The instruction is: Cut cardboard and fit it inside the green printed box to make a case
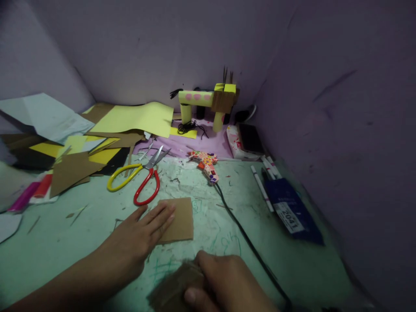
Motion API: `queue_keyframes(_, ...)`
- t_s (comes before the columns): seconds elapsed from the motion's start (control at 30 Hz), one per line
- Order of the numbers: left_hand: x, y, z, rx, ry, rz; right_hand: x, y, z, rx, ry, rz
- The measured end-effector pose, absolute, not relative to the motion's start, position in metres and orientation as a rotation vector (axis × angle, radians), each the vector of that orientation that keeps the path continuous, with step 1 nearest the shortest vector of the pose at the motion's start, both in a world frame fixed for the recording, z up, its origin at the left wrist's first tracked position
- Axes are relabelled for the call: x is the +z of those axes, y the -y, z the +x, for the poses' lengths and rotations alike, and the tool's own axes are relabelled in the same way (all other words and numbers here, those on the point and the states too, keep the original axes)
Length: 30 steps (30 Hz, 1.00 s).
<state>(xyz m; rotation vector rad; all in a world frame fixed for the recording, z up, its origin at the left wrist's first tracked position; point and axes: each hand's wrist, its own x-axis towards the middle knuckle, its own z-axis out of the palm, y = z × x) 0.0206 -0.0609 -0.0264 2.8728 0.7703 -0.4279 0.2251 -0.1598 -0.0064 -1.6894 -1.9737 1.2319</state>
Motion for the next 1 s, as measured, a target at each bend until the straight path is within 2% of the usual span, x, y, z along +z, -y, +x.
queue_keyframes(0.2, -0.027, 0.06, 0.02, -0.387, -0.781, 2.864, -0.023, 0.162, 0.229, 1.416, 1.601, -1.845)
queue_keyframes(0.47, -0.033, 0.061, 0.017, -0.298, -0.789, 2.86, -0.027, 0.15, 0.224, 1.808, 1.082, -1.227)
queue_keyframes(0.8, -0.036, 0.062, 0.015, -0.291, -0.816, 2.826, -0.035, 0.149, 0.225, 1.868, 0.931, -1.13)
queue_keyframes(1.0, -0.045, 0.062, 0.008, -0.03, -0.818, 2.84, -0.034, 0.15, 0.225, 1.836, 0.951, -1.18)
